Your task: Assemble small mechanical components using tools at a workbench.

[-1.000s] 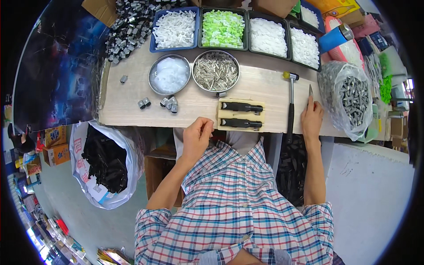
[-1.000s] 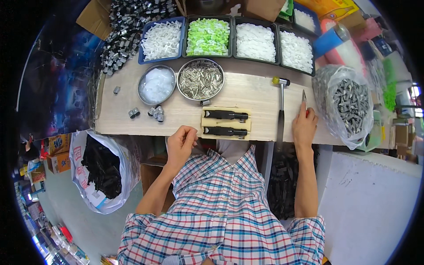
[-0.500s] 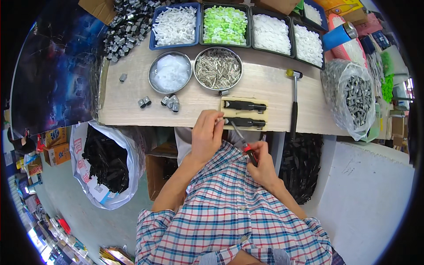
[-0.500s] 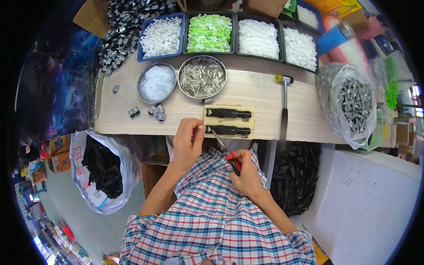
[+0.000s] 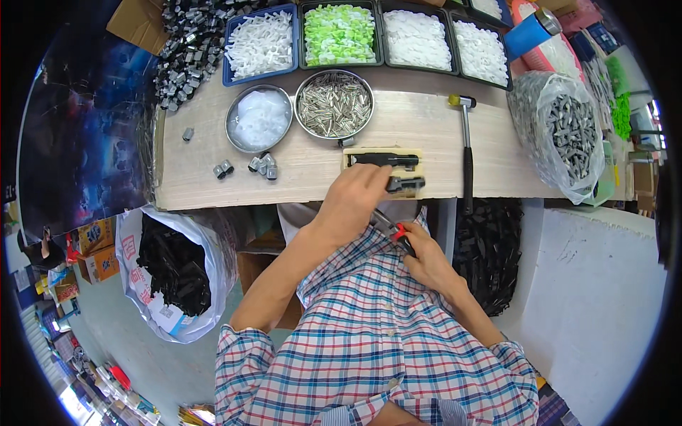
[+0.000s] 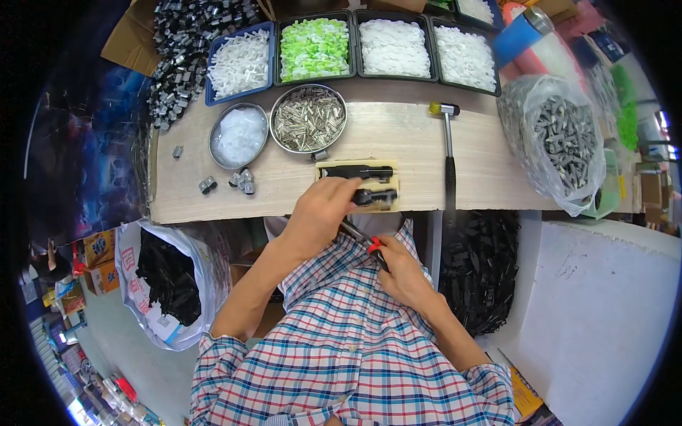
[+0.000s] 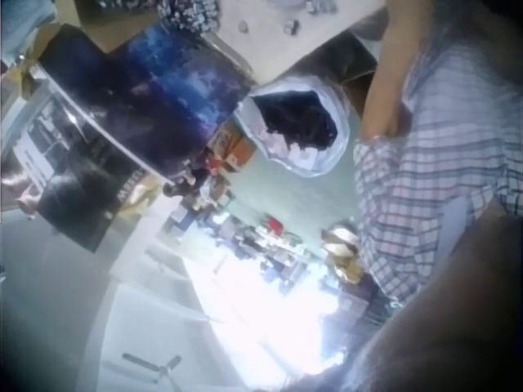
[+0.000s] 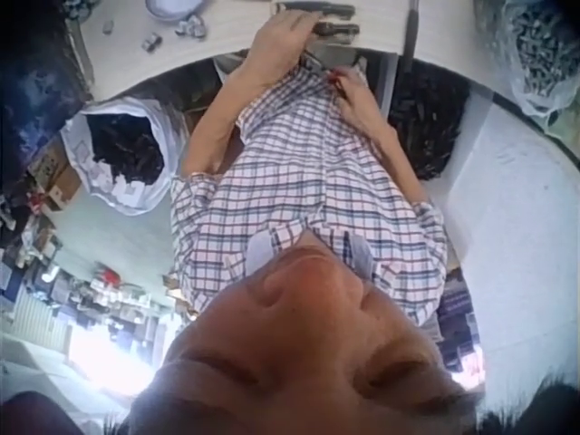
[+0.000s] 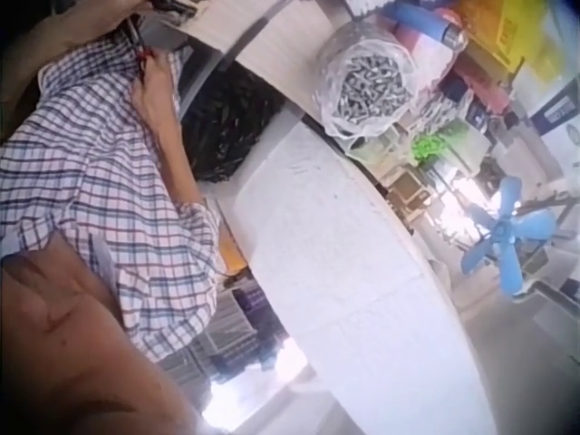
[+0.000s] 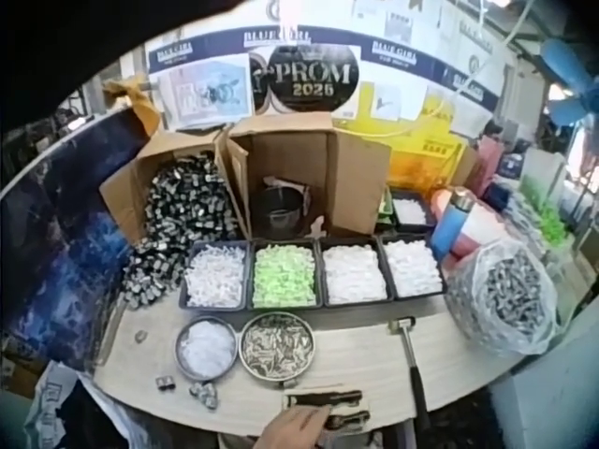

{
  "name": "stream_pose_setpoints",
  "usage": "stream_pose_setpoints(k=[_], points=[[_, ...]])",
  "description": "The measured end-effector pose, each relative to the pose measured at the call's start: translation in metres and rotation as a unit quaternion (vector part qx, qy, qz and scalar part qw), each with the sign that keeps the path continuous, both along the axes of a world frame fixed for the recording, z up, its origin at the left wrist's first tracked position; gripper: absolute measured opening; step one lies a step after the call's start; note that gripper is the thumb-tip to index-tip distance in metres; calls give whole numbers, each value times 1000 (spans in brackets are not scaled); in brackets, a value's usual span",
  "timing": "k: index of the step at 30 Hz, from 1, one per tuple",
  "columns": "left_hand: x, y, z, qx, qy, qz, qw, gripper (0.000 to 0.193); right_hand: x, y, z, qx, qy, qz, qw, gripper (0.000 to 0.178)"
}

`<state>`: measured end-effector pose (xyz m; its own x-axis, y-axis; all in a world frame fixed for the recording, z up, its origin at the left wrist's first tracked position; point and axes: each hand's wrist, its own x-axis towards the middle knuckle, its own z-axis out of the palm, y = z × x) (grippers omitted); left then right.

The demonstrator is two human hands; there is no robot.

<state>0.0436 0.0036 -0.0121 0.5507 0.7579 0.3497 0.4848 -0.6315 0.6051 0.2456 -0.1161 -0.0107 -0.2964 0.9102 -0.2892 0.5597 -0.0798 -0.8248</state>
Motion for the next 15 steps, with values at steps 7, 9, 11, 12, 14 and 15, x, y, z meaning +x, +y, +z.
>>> stream_pose_setpoints(k=[7,9,11,12,14,15], points=[[-20,13,24,-473,-335,71,812,47,-7,15,22,-36,36,26,998,52],[-22,12,23,-478,-351,73,802,48,-5,18,26,-30,41,45,998,52],[-21,11,22,-483,-368,74,791,49,-6,23,33,-38,49,48,997,50],[-21,11,22,-489,-362,78,790,47,-6,24,35,-46,56,49,996,48],[-20,10,20,-494,-356,81,789,45,-6,27,36,-44,50,52,996,47],[-19,9,19,-489,-340,75,800,45,-7,28,37,-42,44,53,997,47]])
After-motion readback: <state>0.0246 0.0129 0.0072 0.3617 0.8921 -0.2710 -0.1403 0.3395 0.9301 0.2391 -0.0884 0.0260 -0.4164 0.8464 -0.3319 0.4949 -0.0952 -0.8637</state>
